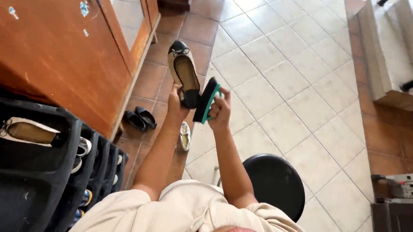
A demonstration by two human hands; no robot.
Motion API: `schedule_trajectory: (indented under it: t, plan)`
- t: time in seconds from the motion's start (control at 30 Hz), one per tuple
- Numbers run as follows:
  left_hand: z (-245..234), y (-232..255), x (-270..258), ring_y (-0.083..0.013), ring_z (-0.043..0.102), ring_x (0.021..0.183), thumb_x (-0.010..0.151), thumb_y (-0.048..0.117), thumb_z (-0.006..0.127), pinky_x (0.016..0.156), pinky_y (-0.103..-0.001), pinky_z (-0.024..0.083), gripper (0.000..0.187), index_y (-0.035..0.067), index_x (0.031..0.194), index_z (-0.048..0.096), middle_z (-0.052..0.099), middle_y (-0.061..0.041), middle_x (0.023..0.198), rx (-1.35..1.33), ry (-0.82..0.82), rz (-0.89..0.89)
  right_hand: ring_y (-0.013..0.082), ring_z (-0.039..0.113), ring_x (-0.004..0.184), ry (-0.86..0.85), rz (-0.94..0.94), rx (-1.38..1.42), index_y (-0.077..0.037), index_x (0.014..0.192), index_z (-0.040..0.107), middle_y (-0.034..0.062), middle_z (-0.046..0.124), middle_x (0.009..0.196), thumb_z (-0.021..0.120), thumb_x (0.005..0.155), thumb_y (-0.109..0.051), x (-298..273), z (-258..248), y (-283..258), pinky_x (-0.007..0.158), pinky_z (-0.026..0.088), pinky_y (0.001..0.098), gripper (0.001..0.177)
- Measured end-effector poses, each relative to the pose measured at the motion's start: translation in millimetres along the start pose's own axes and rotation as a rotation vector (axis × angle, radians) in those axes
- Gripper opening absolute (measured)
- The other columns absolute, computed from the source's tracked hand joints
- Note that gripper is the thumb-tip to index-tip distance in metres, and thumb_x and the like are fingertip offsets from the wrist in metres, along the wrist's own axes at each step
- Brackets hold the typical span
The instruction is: The person scrubs the sole of a beige flat shoe with a green brush, repeatedly lifting and rotating the shoe to clean different areas of the sole. The shoe is held in one hand while the brush is used in the other, with the action focused on the bottom surface.
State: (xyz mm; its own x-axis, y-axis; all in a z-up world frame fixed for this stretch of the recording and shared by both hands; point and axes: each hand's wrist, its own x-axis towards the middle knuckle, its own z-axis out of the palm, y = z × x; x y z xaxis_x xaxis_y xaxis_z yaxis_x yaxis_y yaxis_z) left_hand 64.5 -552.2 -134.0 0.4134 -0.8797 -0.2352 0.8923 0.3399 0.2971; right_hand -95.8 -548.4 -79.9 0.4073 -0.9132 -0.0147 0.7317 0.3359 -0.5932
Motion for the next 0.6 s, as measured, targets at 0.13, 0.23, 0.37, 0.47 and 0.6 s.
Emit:
schedule_trajectory:
  t: [0.13, 0.23, 0.37, 0.47, 0.6]
  plan:
    - [52, -4, -31, -0.0371, 0.069, 0.104, 0.091, 0.020, 0.064, 0.093, -0.053, 0.059, 0.041, 0.011, 0.130, 0.062, 0.067, -0.022, 0.121, -0.055, 0.061, 0.013, 0.0004, 0.019, 0.040, 0.065, -0.003, -0.011, -0.031, 0.109, 0.056, -0.0121, 0.015, 0.059, 0.050, 0.095, -0.006, -9, -1, -2, 0.030, 0.015, 0.0152, 0.029]
    - [39, -13, -23, -0.0426, 0.070, 0.101, 0.102, 0.034, 0.064, 0.093, -0.054, 0.059, 0.044, 0.003, 0.132, 0.056, 0.065, -0.029, 0.119, 0.048, 0.034, 0.136, 0.0006, 0.019, 0.039, 0.017, 0.077, -0.037, -0.031, 0.111, 0.056, -0.0113, 0.015, 0.061, 0.051, 0.094, -0.004, -22, -1, -2, 0.029, 0.016, 0.0145, 0.032]
    - [23, -32, -15, -0.0396, 0.074, 0.087, 0.091, -0.002, 0.067, 0.080, -0.050, 0.064, 0.043, 0.011, 0.131, 0.058, 0.066, -0.023, 0.108, 0.159, -0.043, 0.106, -0.0002, 0.020, 0.040, 0.149, -0.080, -0.058, -0.029, 0.110, 0.057, -0.0121, 0.017, 0.058, 0.051, 0.095, -0.005, 5, -16, -20, 0.030, 0.017, 0.0149, 0.029]
    - [18, -39, -4, -0.0377, 0.074, 0.088, 0.089, -0.004, 0.066, 0.079, -0.049, 0.064, 0.046, 0.008, 0.133, 0.057, 0.066, -0.021, 0.106, 0.237, -0.092, 0.095, -0.0002, 0.019, 0.039, 0.156, -0.092, -0.044, -0.031, 0.110, 0.058, -0.0119, 0.017, 0.058, 0.051, 0.095, -0.005, 8, -24, -30, 0.029, 0.017, 0.0153, 0.030]
    - [16, -30, -3, -0.0279, 0.066, 0.094, 0.087, 0.003, 0.074, 0.083, -0.042, 0.058, 0.050, 0.011, 0.135, 0.061, 0.063, -0.012, 0.107, 0.524, -0.097, 0.127, -0.0006, 0.016, 0.039, 0.012, 0.079, -0.108, -0.029, 0.114, 0.057, -0.0125, 0.013, 0.062, 0.053, 0.095, -0.003, -28, -16, -32, 0.029, 0.015, 0.0147, 0.033]
